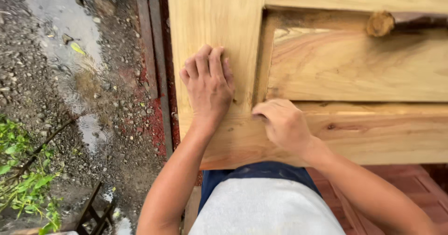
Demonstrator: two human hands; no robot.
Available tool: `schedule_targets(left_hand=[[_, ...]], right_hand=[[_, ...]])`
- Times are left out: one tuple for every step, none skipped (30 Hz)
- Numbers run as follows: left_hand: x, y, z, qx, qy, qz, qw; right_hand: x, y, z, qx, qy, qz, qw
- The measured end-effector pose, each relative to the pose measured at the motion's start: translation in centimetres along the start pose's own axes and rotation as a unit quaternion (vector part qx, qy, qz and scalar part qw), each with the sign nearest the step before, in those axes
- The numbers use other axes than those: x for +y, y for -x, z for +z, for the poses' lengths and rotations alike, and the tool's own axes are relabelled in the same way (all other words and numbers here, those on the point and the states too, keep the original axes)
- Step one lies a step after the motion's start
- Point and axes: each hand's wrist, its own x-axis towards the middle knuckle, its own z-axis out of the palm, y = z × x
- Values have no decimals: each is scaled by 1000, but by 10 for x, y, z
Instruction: The person sands the grooves and edges of a wooden door using a chisel and sandpaper, and uses an air nozzle to clear away sawdust.
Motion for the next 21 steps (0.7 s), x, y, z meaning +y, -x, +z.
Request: schedule_targets(left_hand=[[1,2,-1,-2,2,2,1000],[-2,-3,-2,5,0,5,1000],[-2,-6,-1,7,-3,8,1000],[-1,-5,-1,4,-3,6,1000],[-1,-4,0,0,-2,5,1000],[-3,-4,-2,-3,-5,-2,1000],[-4,-4,-3,-3,-10,0,1000],[-5,-8,-2,-1,-8,12,1000],[-1,-5,0,-3,-5,16,1000],[-1,-5,1,-4,-2,9,1000],[-2,-4,1,-5,1,2,1000],[-2,-6,2,-5,0,0,1000],[-2,-7,3,2,-4,6,1000],[-2,-5,2,3,-8,11,1000],[-1,1,-1,-2,-8,8,1000],[-1,-1,-1,-2,3,5,1000],[-1,-4,-1,-2,14,1,1000],[-2,-5,-1,-4,15,5,1000],[-3,-6,0,-5,10,8,1000],[-2,-3,-1,-7,2,2,1000],[-3,-2,-2,-8,0,-4,1000]], right_hand=[[-7,-4,-2,-15,-28,0,1000],[-11,-16,-4,-24,-55,-9,998],[0,-10,-11,-20,-56,-11,998],[9,1,-17,-12,-34,11,999],[18,13,-22,-4,-12,34,999],[6,2,-10,-11,-14,32,999],[-5,-9,2,6,9,4,1000],[-16,-18,16,33,36,-18,999],[-10,-9,3,35,37,-13,999],[-5,-4,-9,24,7,3,1000],[-1,0,-20,12,-22,19,1000],[-6,-6,-14,10,-23,17,1000],[-11,-12,-7,37,0,12,999],[-19,-14,0,60,21,11,998],[-22,-10,-2,55,18,14,998],[-22,-12,-3,45,-20,16,999],[-22,-15,-5,34,-58,19,998],[-12,-5,-10,37,-58,21,997],[-3,5,-13,43,-45,46,997],[8,16,-19,42,-32,67,996],[-3,4,-8,36,-33,65,997]])
